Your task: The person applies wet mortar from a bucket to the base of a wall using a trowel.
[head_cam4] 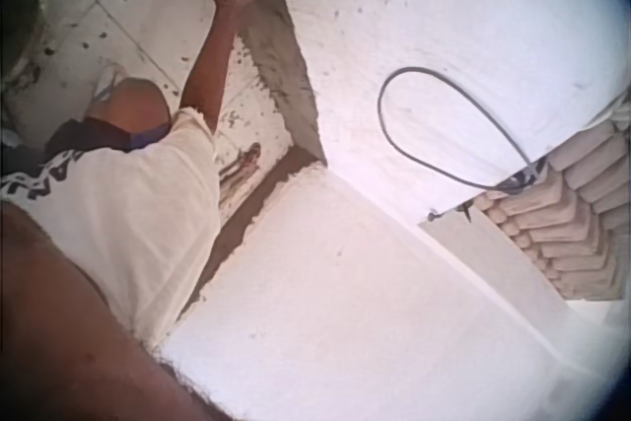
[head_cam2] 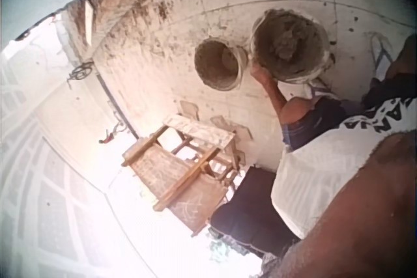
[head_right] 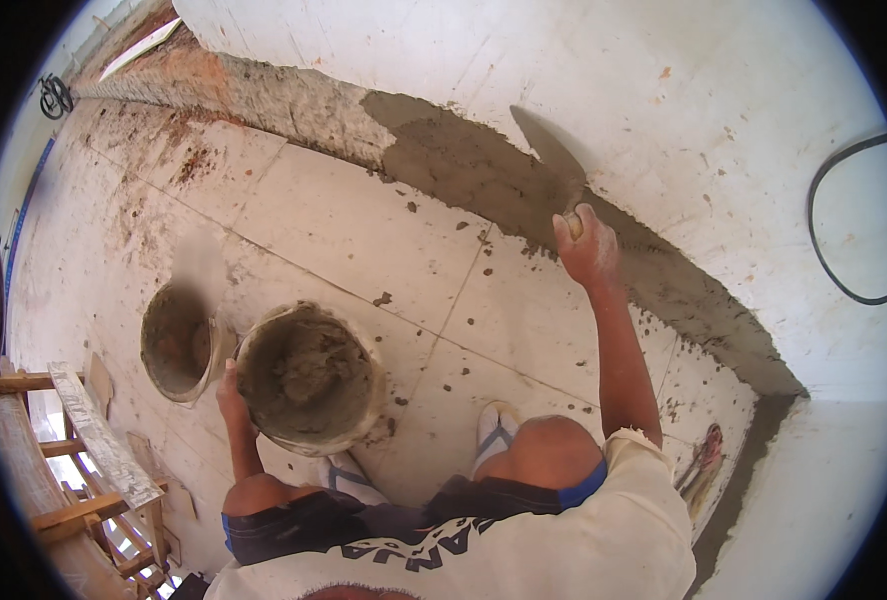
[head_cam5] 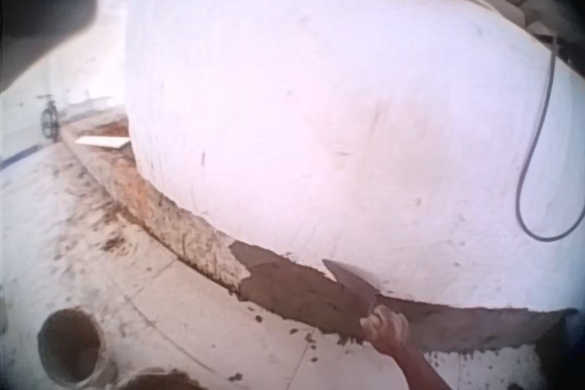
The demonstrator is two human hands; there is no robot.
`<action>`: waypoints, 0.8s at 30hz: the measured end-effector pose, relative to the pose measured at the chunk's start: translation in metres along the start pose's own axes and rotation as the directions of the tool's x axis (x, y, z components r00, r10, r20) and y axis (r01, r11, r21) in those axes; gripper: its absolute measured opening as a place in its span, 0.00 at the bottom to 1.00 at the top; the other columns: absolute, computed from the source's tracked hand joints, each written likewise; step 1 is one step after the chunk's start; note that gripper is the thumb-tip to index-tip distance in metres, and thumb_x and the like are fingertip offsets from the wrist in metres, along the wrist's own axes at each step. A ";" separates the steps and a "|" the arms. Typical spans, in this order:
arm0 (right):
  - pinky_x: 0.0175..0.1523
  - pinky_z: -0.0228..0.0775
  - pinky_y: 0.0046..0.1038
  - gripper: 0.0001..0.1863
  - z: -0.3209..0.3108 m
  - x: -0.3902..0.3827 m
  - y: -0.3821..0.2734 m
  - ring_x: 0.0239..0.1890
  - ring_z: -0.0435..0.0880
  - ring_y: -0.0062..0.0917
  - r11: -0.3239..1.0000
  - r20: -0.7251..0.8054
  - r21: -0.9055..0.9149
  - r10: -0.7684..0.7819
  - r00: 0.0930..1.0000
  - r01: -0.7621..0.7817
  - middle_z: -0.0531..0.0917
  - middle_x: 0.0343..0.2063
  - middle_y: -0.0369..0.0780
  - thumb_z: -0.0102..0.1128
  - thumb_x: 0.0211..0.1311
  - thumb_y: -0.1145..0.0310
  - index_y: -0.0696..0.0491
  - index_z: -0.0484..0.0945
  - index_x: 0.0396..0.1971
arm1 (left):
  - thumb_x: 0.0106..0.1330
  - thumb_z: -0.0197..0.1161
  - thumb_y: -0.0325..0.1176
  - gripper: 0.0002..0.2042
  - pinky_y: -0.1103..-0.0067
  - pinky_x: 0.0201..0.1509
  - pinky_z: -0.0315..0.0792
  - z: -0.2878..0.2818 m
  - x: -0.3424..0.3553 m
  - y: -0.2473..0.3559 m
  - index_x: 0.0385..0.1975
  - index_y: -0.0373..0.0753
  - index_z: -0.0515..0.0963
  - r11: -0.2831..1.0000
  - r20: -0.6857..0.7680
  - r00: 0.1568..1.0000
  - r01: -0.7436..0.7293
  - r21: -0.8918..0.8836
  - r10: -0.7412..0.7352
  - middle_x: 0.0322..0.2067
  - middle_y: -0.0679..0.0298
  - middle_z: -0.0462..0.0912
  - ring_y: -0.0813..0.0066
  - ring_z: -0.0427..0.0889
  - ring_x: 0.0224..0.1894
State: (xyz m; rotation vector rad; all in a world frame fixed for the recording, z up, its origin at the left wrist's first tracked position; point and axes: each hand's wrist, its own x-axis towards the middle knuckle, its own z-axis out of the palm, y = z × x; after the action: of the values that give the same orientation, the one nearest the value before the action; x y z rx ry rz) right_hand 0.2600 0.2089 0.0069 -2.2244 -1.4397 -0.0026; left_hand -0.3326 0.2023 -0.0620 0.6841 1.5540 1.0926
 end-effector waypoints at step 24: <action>0.40 0.75 0.49 0.19 0.066 0.040 -0.053 0.36 0.83 0.52 0.953 0.007 0.002 -0.303 0.953 0.303 0.83 0.33 0.52 0.57 0.68 0.54 0.56 0.69 0.42 | 0.75 0.55 0.48 0.24 0.72 0.51 0.75 0.000 0.002 0.001 0.51 0.28 0.78 0.997 -0.083 0.996 -0.010 0.073 0.016 0.44 0.56 0.83 0.69 0.81 0.44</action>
State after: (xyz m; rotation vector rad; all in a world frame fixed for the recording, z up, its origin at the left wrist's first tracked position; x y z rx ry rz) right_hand 0.2151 0.2864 -0.0196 -1.9821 -1.7699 -0.0956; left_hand -0.3335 0.2047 -0.0617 0.7063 1.6692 1.0906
